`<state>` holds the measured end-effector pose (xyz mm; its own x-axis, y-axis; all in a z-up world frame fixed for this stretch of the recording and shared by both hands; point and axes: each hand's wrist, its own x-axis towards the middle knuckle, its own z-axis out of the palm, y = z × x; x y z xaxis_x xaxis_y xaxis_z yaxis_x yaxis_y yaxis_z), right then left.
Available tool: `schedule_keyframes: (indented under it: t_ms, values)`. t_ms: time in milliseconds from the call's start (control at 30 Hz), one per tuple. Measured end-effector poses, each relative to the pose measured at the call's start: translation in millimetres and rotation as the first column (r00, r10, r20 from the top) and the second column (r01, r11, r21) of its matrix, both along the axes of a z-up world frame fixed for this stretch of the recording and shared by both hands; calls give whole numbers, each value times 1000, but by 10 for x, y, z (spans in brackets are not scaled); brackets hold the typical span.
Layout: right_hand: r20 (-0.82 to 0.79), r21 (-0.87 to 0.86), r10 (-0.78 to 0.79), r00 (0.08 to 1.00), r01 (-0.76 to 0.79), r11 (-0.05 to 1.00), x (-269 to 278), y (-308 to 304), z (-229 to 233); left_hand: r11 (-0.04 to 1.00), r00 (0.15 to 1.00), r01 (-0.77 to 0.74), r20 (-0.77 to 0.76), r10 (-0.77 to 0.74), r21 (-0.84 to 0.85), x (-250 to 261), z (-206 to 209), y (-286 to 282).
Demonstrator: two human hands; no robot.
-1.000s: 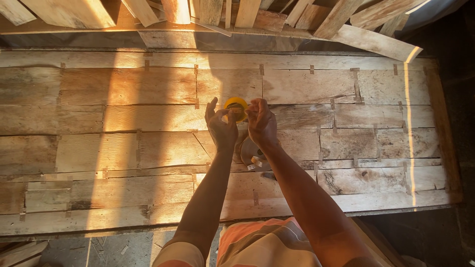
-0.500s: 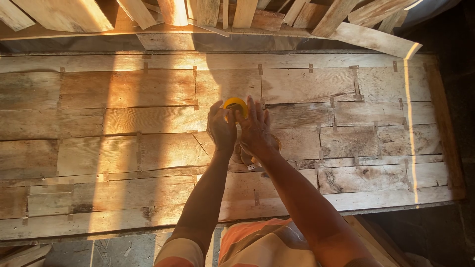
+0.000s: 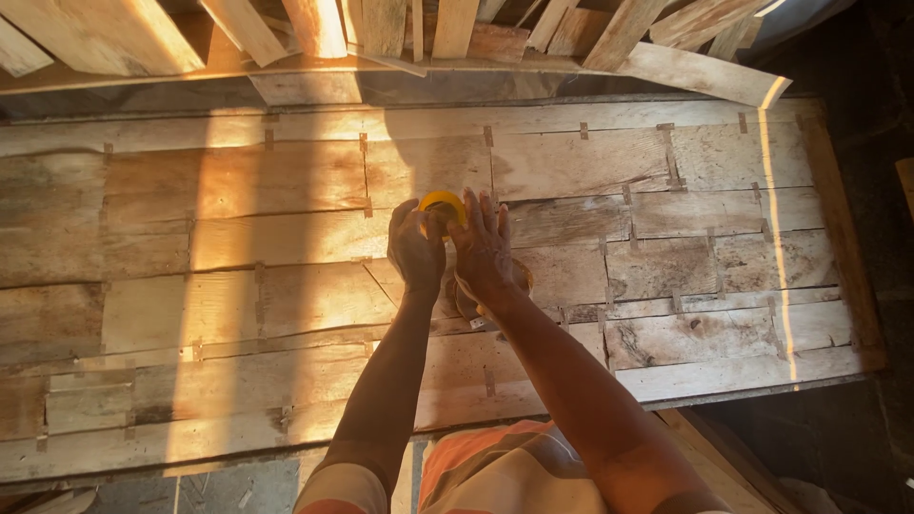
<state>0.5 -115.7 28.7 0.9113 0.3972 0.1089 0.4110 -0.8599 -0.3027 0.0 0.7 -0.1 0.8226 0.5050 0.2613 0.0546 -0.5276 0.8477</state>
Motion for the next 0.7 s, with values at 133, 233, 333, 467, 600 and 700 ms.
schedule_keyframes:
  t_ms: [133,233,333,467,600,700]
  values:
    - [46,266,-125,991,108,958,-71,-112,170,998,980,-53,191,45,35,-14,-30,-35]
    - [-225,543,-195,955,289,788,-112,-225,169,961,984,62,180,-14,-268,-173,130,-163]
    - [-521,757,27,853,448,475,-164,-427,-5,830,992,113,114,-60,-547,-381,36,-420]
    - [-395,894,96,914,358,269,-339,-702,-512,634,983,184,158,-97,-751,-638,-60,-798]
    - [-551,834,124,825,540,114,-576,-1013,-350,509,981,192,162,-102,-839,-834,-69,-1187]
    - [-547,836,150,823,547,49,-686,-1379,-446,393,973,227,185,-141,-891,-931,-121,-1491]
